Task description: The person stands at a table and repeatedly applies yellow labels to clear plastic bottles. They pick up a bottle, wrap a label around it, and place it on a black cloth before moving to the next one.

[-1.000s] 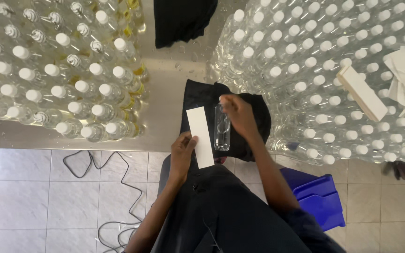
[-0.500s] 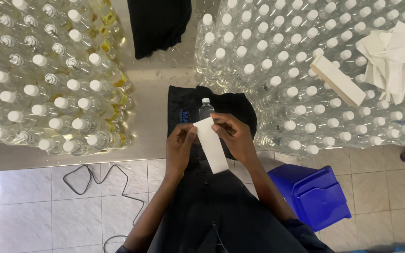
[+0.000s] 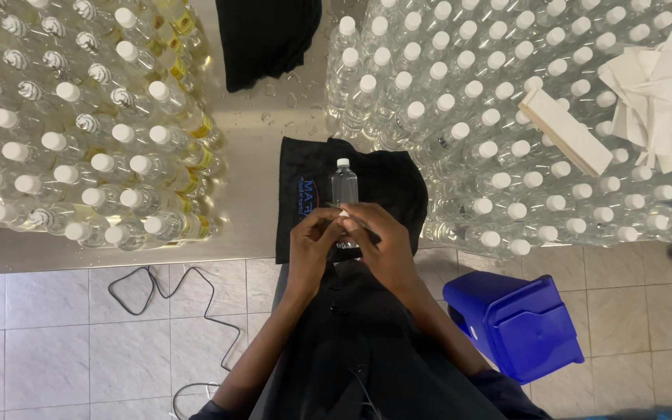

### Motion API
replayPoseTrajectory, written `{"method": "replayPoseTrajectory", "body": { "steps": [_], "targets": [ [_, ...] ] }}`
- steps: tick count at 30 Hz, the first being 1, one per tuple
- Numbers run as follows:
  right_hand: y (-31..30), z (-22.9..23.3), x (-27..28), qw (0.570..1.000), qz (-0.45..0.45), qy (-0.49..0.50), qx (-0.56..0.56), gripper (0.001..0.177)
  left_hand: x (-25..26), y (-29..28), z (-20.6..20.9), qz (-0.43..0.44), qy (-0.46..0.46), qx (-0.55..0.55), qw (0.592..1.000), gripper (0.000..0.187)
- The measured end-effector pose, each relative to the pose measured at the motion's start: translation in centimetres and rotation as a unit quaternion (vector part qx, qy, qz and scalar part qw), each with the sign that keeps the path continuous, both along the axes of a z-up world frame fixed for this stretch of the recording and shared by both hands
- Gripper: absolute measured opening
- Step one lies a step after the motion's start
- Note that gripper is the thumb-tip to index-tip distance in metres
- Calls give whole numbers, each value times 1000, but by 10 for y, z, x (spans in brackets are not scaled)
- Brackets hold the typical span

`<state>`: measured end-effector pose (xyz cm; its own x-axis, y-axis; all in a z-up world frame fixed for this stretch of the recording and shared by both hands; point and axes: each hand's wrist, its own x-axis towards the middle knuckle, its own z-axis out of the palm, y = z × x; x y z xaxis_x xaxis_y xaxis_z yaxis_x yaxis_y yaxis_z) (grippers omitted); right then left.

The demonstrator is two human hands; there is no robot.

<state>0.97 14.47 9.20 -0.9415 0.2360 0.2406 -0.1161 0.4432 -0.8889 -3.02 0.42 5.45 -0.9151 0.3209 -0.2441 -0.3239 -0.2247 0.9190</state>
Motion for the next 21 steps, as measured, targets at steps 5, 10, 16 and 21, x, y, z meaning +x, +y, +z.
{"method": "replayPoseTrajectory", "body": {
  "steps": [5,10,16,21],
  "targets": [
    [7,-11,5,993,-49,-64,-86,16,2,1,7,-5,3,3,1000,12],
    [41,-51,11,972,-130,-120,-151,14,1,-6,0,12,-15,6,1000,12],
    [77,-32,30,922,-268,-136,-245,11,-14,-27,-2,133,-69,50,987,10],
    [77,-12,48,966,-172,-88,170,10,-24,-29,0,141,12,-29,990,11]
  ]
}}
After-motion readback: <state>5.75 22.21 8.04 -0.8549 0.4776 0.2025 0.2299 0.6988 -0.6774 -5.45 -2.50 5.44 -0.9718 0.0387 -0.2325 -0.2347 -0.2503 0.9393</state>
